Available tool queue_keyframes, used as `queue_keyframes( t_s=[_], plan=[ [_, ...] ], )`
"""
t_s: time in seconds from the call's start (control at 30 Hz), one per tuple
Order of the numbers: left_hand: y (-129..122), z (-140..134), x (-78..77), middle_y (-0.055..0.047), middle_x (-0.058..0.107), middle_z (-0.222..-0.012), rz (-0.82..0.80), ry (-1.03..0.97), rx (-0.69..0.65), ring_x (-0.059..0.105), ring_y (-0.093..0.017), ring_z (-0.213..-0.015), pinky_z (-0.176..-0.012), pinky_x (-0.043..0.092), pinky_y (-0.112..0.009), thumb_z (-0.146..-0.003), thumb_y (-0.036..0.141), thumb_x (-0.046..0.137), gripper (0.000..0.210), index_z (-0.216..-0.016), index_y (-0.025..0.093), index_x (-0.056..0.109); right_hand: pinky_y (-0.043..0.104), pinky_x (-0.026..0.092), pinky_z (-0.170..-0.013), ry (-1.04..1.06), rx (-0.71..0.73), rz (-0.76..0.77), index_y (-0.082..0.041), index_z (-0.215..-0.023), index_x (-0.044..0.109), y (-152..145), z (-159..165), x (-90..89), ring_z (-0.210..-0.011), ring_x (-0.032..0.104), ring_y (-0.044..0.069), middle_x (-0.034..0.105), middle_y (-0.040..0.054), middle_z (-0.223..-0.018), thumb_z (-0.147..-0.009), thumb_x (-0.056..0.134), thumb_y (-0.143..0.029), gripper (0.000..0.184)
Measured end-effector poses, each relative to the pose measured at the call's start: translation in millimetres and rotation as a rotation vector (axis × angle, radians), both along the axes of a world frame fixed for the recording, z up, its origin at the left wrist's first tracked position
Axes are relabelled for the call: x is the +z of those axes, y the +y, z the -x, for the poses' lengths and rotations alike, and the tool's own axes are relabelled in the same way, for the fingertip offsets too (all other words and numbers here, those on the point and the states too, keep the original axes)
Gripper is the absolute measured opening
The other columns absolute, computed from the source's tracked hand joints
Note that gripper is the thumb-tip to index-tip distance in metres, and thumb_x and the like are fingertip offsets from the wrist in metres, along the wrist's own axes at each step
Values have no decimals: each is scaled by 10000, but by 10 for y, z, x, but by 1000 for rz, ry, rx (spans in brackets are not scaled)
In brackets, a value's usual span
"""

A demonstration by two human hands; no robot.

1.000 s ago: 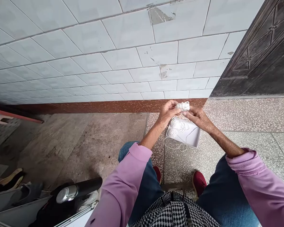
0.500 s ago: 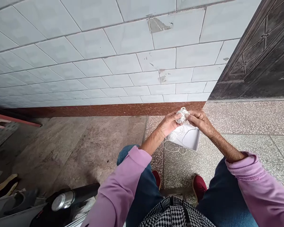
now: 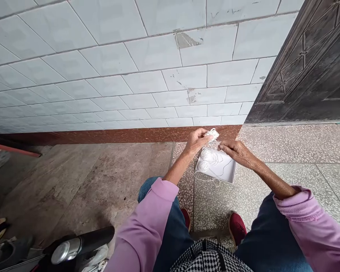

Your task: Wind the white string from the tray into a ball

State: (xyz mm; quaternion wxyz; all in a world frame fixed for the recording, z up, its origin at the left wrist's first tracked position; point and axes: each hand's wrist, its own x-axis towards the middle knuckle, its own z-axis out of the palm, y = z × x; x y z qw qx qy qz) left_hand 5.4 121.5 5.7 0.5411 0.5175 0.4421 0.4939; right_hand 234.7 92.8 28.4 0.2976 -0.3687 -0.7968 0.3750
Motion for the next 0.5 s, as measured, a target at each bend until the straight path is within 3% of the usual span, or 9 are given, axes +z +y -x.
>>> queue_keyframes(
  t_s=[0.1,0.2,0.27,0.33,0.5],
  plan=[
    [-16,3,18,-5,712,-779,-57,128,25,593,-125,-704,-674,436,-258,-680,390,916,344,-856,163,726,331,432,-677,3,1,-22,-197,-871,732,-67,-20,119,-670,576,172,672,36,-742,-1107,513,-674,575],
    [-104,-26,96,-9,713,-782,-40,173,-181,599,-124,-687,-646,438,-260,-694,365,919,327,-885,162,748,329,430,-683,77,-100,-76,-197,-881,723,-6,-70,242,-706,573,174,674,42,-778,-1083,562,-704,570],
    [-177,-53,166,-18,722,-806,-7,120,-351,625,-128,-696,-652,465,-266,-703,377,938,359,-932,161,765,321,409,-659,129,-132,-84,-201,-820,683,61,-96,276,-682,524,160,631,26,-742,-1055,596,-732,588],
    [-230,-73,222,-24,734,-831,30,21,-425,647,-131,-709,-670,491,-272,-716,400,954,391,-970,166,770,311,389,-633,166,-111,-42,-208,-771,636,100,-95,254,-653,472,144,576,5,-704,-1041,607,-745,602],
    [-210,-60,225,-39,771,-889,11,-173,-264,700,-158,-775,-766,548,-309,-708,454,964,431,-950,177,741,296,343,-589,107,-24,74,-203,-810,658,25,22,71,-597,408,128,508,-23,-660,-1062,535,-750,615]
  ],
)
